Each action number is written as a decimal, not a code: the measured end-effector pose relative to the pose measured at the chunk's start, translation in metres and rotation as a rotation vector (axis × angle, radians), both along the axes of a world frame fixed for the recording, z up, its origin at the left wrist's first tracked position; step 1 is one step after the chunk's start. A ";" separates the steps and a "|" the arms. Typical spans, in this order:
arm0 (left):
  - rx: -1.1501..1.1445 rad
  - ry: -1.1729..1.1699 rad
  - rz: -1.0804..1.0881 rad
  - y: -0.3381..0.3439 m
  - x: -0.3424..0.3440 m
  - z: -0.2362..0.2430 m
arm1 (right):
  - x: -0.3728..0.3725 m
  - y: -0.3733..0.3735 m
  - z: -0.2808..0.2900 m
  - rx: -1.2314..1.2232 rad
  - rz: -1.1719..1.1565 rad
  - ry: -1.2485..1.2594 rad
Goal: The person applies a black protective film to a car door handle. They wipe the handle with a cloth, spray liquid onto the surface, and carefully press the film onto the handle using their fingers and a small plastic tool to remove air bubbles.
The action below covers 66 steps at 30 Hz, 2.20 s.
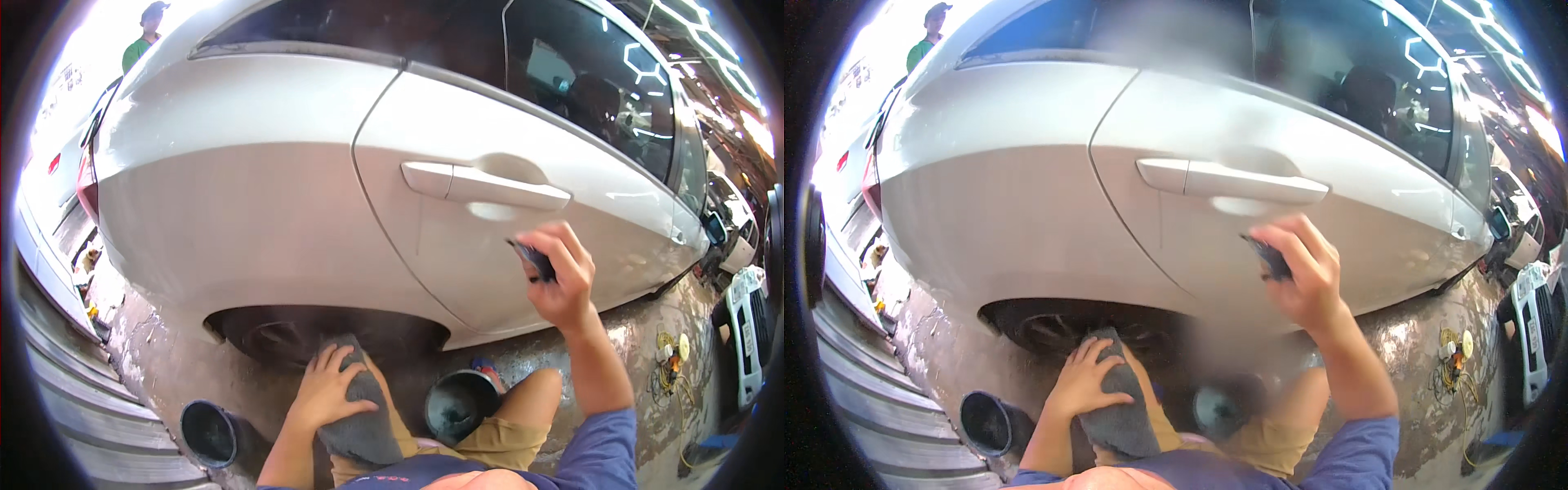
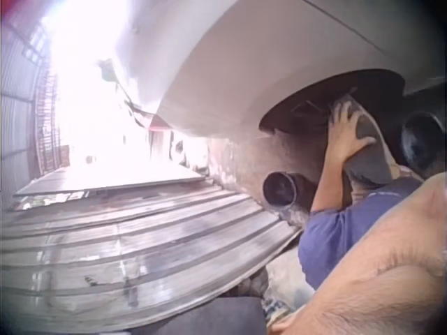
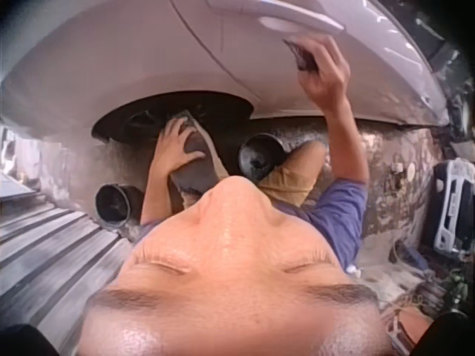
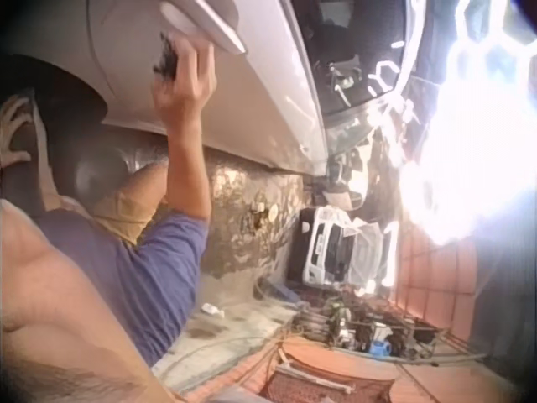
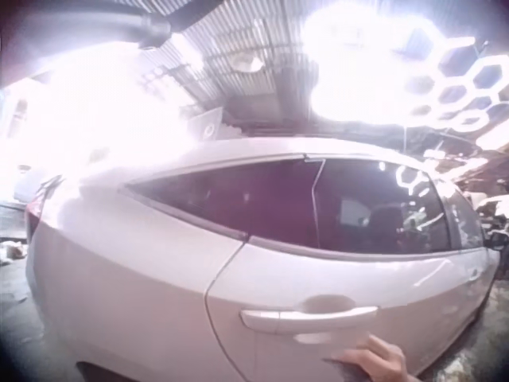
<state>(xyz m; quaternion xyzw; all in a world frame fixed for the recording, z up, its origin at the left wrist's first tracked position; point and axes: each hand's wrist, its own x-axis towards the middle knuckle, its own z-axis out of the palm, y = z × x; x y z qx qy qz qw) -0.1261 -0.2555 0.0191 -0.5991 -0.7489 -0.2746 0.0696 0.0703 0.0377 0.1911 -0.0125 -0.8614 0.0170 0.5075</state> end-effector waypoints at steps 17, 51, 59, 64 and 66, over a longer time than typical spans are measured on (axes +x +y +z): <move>0.478 0.469 0.179 0.210 0.026 0.064 | 0.099 -0.082 -0.154 -0.993 -0.403 -0.045; -1.147 -0.439 -0.231 -0.114 0.083 0.009 | 0.043 -0.081 -0.236 -1.723 0.280 0.205; -0.262 -0.583 0.008 0.032 0.071 0.007 | 0.038 -0.073 -0.361 -1.247 0.071 -0.154; 0.064 -1.080 0.053 0.099 0.107 -0.066 | 0.045 -0.095 -0.281 -1.431 0.151 -0.091; 0.099 -1.086 0.038 0.096 0.112 -0.090 | 0.046 -0.091 -0.281 -1.343 0.128 -0.139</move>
